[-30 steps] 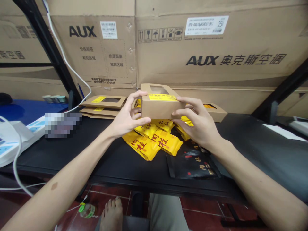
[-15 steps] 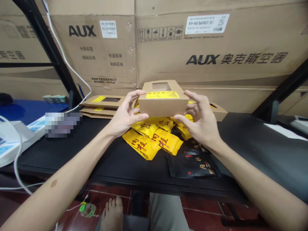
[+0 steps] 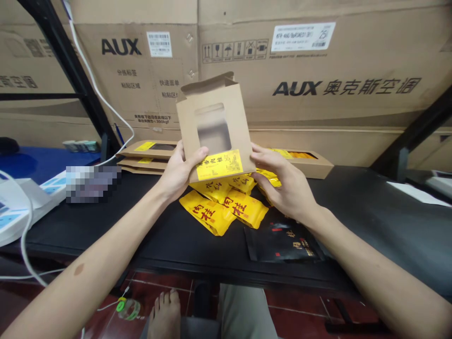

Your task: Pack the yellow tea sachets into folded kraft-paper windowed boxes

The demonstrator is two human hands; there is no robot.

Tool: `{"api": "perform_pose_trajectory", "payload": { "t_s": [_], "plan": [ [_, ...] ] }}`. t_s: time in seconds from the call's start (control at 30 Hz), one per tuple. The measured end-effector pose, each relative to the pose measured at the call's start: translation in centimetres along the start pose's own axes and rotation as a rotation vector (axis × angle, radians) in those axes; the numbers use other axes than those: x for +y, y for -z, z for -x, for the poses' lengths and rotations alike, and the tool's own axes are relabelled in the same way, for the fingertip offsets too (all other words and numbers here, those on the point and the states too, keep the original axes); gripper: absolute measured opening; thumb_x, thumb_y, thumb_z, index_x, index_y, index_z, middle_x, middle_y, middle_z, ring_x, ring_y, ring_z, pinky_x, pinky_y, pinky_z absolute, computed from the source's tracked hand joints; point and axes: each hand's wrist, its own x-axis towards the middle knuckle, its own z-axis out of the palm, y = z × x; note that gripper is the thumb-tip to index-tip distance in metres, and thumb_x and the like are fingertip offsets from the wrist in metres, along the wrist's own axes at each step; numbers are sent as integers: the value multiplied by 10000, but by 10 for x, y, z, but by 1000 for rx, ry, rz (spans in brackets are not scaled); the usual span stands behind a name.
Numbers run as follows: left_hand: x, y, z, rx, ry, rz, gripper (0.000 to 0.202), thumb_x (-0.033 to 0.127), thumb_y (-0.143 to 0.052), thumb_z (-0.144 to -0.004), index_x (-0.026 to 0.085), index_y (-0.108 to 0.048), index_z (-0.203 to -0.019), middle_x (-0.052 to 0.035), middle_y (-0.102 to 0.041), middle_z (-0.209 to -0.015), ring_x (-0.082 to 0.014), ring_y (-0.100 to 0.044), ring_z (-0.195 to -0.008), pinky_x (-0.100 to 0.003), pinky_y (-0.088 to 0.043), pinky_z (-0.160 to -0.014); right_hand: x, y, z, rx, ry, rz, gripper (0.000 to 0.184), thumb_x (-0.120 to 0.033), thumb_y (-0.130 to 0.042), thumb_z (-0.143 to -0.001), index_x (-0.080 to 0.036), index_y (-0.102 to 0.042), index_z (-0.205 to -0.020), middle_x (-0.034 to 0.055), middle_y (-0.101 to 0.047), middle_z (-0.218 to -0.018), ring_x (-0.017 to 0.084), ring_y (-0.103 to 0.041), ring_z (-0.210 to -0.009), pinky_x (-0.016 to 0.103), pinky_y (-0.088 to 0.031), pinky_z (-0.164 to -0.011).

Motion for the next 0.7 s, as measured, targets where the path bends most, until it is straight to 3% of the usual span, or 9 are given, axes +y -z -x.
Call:
{"api": "perform_pose_trajectory", "payload": {
  "t_s": [0.13,0.23,0.37,0.43,0.5,0.6,0.7],
  "plan": [
    [6,9,-1,120,-88,-90,646,484,-935,-668,210,-564,-1121,-102,-740,-1210,-293,-742,-1124,-472,-626,-995,0,0,3,-32,-69,-22,574,-261,-612,-1019,-249,-410,-1556,125,-681,-1445,246,-706,-1290,480,-603,-1102],
    [17,32,10,230,-197,-220,663,419,-960,-667,237,-568,-1170,-48,-731,-1233,-288,-721,-1179,-481,-595,-1059,1,2,3,-64,-37,68,483,-309,-653,-994,-209,-523,-1449,121,-759,-1277,262,-746,-1187,487,-618,-1042],
    [34,71,47,436,-212,-367,620,407,-942,-718,276,-585,-1208,-8,-730,-1322,-352,-655,-1328,-568,-491,-1201,-1,5,2,-96,-2,146,265,-341,-630,-1004,-209,-655,-1233,119,-778,-1183,276,-737,-1142,482,-610,-995],
    [39,86,70,448,-171,-422,598,402,-902,-770,331,-574,-1265,27,-677,-1446,-356,-572,-1444,-553,-430,-1265,-2,5,1,-101,11,160,226,-342,-621,-1009,-199,-678,-1174,121,-779,-1145,275,-734,-1106,476,-606,-971],
    [39,95,91,489,-93,-495,623,405,-906,-753,335,-577,-1277,2,-665,-1475,-379,-568,-1449,-567,-419,-1272,-1,5,0,-105,6,161,208,-336,-613,-1012,-194,-691,-1143,117,-779,-1107,267,-732,-1067,464,-604,-943],
    [36,98,110,461,108,-571,696,391,-911,-730,324,-544,-1318,-55,-634,-1530,-399,-560,-1463,-605,-414,-1268,0,4,0,-119,-22,151,173,-328,-601,-1014,-207,-707,-1079,95,-777,-1039,250,-730,-1002,438,-604,-896],
    [35,95,115,392,179,-614,694,409,-892,-741,286,-542,-1328,-102,-619,-1550,-389,-561,-1468,-594,-411,-1269,2,2,0,-123,-37,148,151,-315,-603,-1007,-213,-714,-1016,80,-778,-976,241,-727,-953,426,-606,-870]
  ]
}}
